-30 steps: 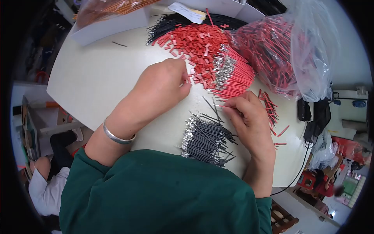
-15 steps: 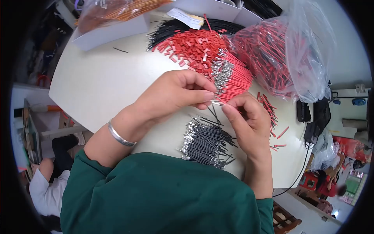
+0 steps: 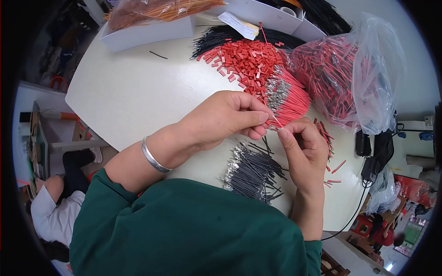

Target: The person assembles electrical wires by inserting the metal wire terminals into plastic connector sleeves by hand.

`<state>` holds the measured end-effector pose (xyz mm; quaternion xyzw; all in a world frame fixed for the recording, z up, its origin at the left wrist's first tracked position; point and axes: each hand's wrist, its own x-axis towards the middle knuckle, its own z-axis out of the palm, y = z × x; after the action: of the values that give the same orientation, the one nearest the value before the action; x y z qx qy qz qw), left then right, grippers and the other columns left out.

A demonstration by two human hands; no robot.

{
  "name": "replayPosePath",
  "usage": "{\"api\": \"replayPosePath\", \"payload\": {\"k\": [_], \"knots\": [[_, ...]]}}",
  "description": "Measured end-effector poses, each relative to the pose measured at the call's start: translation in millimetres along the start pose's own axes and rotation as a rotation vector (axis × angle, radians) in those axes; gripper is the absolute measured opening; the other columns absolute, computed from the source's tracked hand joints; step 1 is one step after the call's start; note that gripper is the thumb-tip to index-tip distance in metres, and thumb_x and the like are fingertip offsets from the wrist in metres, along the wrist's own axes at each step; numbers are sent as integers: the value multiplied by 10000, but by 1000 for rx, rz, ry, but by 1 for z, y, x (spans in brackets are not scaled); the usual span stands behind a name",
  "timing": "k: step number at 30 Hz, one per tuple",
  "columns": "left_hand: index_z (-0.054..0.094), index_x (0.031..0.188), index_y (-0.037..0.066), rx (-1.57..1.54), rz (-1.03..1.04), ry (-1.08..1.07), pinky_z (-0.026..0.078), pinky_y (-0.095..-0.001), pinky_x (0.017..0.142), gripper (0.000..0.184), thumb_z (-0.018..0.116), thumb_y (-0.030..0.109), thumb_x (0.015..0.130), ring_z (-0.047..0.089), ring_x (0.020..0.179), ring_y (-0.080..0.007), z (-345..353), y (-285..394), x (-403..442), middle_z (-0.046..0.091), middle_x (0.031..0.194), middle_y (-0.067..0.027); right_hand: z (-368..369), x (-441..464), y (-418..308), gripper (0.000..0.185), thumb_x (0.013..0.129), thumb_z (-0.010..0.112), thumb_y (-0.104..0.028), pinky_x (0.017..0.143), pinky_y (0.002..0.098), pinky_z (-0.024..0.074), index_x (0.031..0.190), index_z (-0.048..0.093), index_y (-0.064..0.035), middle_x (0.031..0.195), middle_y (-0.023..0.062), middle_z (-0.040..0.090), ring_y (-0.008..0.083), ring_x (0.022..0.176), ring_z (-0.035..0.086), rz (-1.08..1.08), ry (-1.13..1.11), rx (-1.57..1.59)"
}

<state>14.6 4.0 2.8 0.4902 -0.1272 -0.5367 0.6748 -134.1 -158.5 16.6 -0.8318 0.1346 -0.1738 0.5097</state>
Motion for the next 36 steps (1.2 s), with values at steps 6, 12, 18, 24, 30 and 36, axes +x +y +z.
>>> {"api": "replayPosePath", "payload": {"k": [6,12,18,24,30,36], "knots": [[666,1139,-33,-1,4,-20,593,-272,774,180,668,62,987,696,821,-134,-1,1,-2,708,950,-87,1,0,-2,137,903,760,-60,710,281,475,885,643,10,832,65,624,152,757,582,-6,19,-58],[663,1117,-30,-16,7,-12,589,-278,780,167,684,35,963,695,824,-142,0,-1,-2,706,955,-90,2,-1,0,131,891,762,-38,697,278,475,884,641,12,828,68,621,157,750,583,-12,35,-45],[658,1093,-32,21,44,-25,589,-288,775,152,690,21,954,689,821,-148,0,-3,-2,705,952,-95,3,-1,-3,125,883,762,-26,673,284,477,880,641,5,825,71,621,166,730,588,-56,23,-99],[660,1081,-31,3,42,-6,591,-288,770,147,700,21,950,693,819,-154,1,-3,-2,707,953,-100,6,1,-2,129,874,762,-17,656,294,478,867,634,2,819,85,627,183,721,599,-149,29,-154],[659,1067,-20,33,61,-25,590,-284,774,123,694,25,958,696,821,-144,2,-4,-3,713,970,-99,7,1,-2,129,873,763,-17,646,294,475,865,635,1,811,80,626,180,709,598,-124,24,-127],[648,1114,-15,68,-32,-64,575,-268,776,160,657,100,1003,671,820,-117,-1,-4,0,699,953,-59,6,-1,0,122,879,760,-27,637,283,454,868,640,-6,807,62,618,148,696,563,-57,14,-32]]}}
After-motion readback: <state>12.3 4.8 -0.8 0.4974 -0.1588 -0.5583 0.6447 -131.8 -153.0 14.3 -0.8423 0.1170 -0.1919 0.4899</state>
